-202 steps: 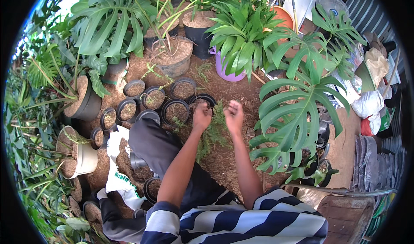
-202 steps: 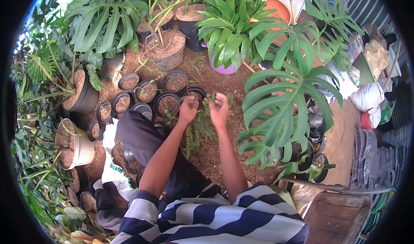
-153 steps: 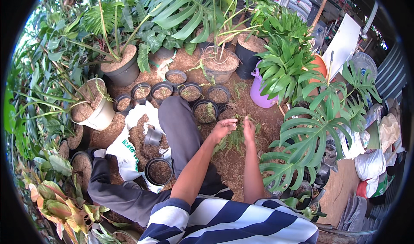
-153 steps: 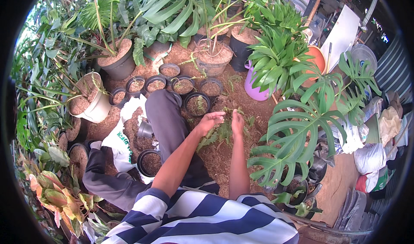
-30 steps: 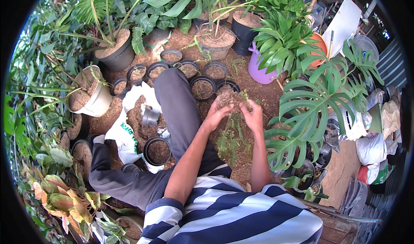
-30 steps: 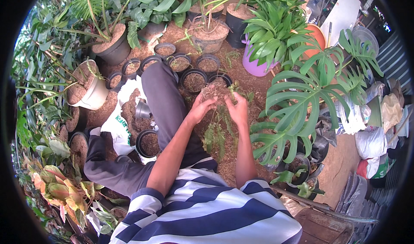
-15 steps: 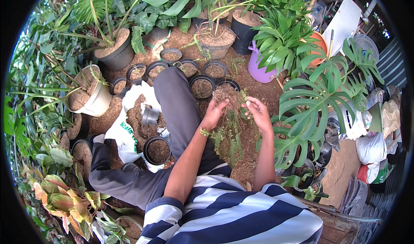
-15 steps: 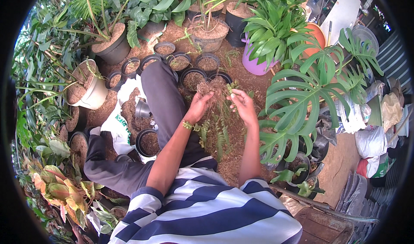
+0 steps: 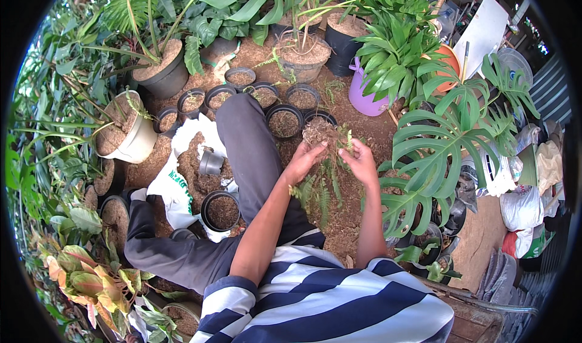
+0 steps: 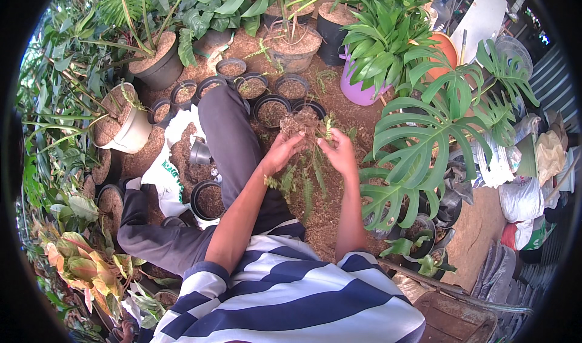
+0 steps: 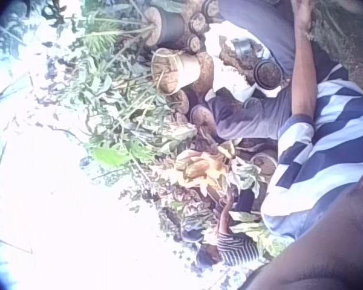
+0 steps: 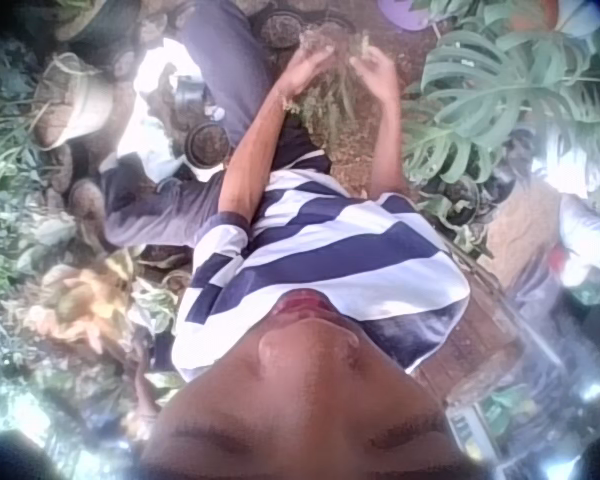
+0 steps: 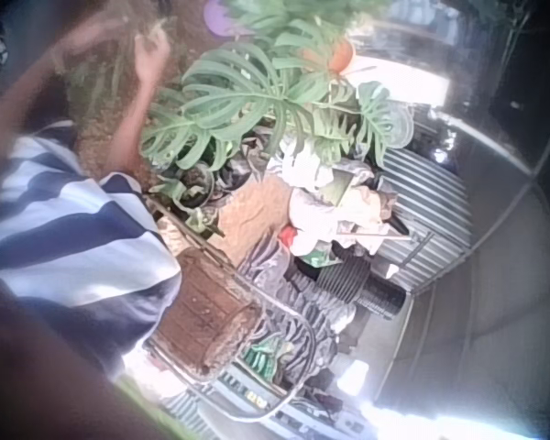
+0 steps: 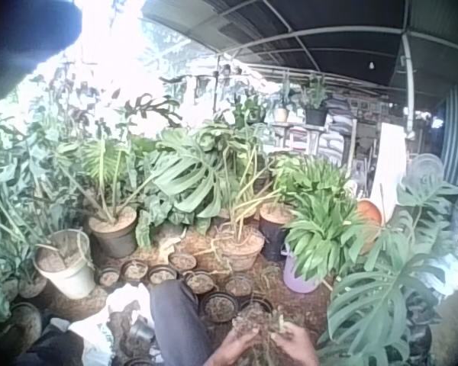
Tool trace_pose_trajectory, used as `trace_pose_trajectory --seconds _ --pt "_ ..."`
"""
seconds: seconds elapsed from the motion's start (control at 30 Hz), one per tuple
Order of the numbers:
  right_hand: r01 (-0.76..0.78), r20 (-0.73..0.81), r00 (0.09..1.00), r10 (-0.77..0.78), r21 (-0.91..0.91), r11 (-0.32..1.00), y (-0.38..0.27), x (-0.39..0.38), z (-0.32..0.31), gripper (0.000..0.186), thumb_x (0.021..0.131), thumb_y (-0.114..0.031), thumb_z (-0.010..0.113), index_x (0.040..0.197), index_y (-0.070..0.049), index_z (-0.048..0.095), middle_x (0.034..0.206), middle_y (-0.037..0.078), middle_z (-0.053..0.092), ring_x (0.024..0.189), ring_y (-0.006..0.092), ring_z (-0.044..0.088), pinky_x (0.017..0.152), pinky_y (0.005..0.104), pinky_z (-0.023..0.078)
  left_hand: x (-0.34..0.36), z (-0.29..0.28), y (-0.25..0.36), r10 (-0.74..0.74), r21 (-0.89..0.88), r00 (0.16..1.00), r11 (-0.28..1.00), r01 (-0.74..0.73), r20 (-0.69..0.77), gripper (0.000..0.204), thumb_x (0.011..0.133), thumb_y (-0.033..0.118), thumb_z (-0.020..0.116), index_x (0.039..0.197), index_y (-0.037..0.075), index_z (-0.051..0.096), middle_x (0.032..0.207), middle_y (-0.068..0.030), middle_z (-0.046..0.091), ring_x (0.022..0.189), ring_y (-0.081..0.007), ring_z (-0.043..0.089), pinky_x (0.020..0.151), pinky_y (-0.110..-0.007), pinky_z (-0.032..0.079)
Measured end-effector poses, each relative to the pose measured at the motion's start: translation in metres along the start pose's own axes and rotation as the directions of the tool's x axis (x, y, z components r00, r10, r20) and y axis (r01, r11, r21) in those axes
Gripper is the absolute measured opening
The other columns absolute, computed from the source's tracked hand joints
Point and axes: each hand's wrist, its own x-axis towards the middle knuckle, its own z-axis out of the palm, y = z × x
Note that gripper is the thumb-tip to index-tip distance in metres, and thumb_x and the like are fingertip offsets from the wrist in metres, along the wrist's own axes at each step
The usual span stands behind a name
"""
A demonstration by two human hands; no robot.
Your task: The person fills a small black plastic pot with soil from a bag using their hands, then picks up a plant cutting with roots.
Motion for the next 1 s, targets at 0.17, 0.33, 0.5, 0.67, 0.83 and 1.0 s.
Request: trace_pose_trajectory --seconds 0.17,0.33,0.5,0.67,0.83,1.0 --pt "0.031 -0.090 0.993 -0.070 -0.372 0.928 -0.024 -0.001 0.011 0.018 0.087 -0.016 0.066 0.095 0.001 0.064 0.070 0.006 0.059 0.063 0.0103 0.053 0.059 0.0286 0.043 0.002 -0.004 -0.001 0.024 0.073 1.000 0.997 -0.024 0.000 0.037 0.095 0.029 0.059 0.123 0.006 0.052 0.113 -0.0025 0.062 0.099 -0.0112 0.058 0.076 -0.029 0.047" --pt "0.058 -0.208 0.968 -0.138 -0.353 0.934 -0.040 -0.002 0.016 0.022 0.087 -0.021 0.066 0.087 0.001 0.067 0.071 0.016 0.066 0.063 0.0230 0.062 0.063 0.0353 0.047 0.005 -0.008 -0.005 0.052 0.148 0.999 0.988 -0.054 0.013 0.028 0.094 0.029 0.061 0.112 0.007 0.061 0.095 0.0020 0.066 0.080 -0.0063 0.058 0.065 -0.025 0.045" --pt "0.046 -0.247 0.956 -0.160 -0.412 0.910 -0.037 0.000 0.011 0.021 0.087 -0.020 0.067 0.085 0.001 0.068 0.073 0.017 0.067 0.065 0.0217 0.061 0.065 0.0363 0.047 0.003 -0.004 -0.005 0.089 0.250 0.995 0.963 -0.099 0.052 0.027 0.093 0.024 0.064 0.113 0.006 0.063 0.092 0.0031 0.066 0.074 -0.0047 0.056 0.063 -0.023 0.043" --pt "0.041 -0.240 0.957 -0.164 -0.444 0.895 -0.028 0.003 0.008 0.020 0.085 -0.019 0.069 0.087 0.001 0.068 0.075 0.015 0.067 0.065 0.0175 0.059 0.066 0.0350 0.047 0.002 0.000 -0.001 0.099 0.251 0.994 0.962 -0.108 0.048 0.023 0.091 0.018 0.065 0.110 0.005 0.064 0.090 0.0037 0.065 0.075 -0.0041 0.055 0.064 -0.023 0.042" --pt "0.093 -0.198 0.967 -0.159 -0.303 0.948 -0.026 0.005 0.019 0.031 0.080 -0.019 0.074 0.100 0.004 0.067 0.077 0.009 0.068 0.067 0.0146 0.057 0.067 0.0329 0.048 0.004 -0.003 -0.004 0.163 0.249 0.986 0.954 -0.166 0.031 0.022 0.090 0.012 0.065 0.111 0.003 0.063 0.098 0.0004 0.066 0.083 -0.0068 0.058 0.071 -0.025 0.047" --pt "0.002 -0.213 0.974 -0.074 -0.322 0.947 -0.026 0.006 0.023 0.035 0.077 -0.015 0.076 0.104 0.003 0.065 0.080 0.007 0.067 0.066 0.0105 0.057 0.062 0.0294 0.048 0.002 0.003 -0.004 0.231 0.255 0.971 0.937 -0.240 0.064 0.024 0.091 0.005 0.062 0.114 0.001 0.060 0.107 -0.0035 0.066 0.094 -0.0108 0.060 0.081 -0.028 0.050"
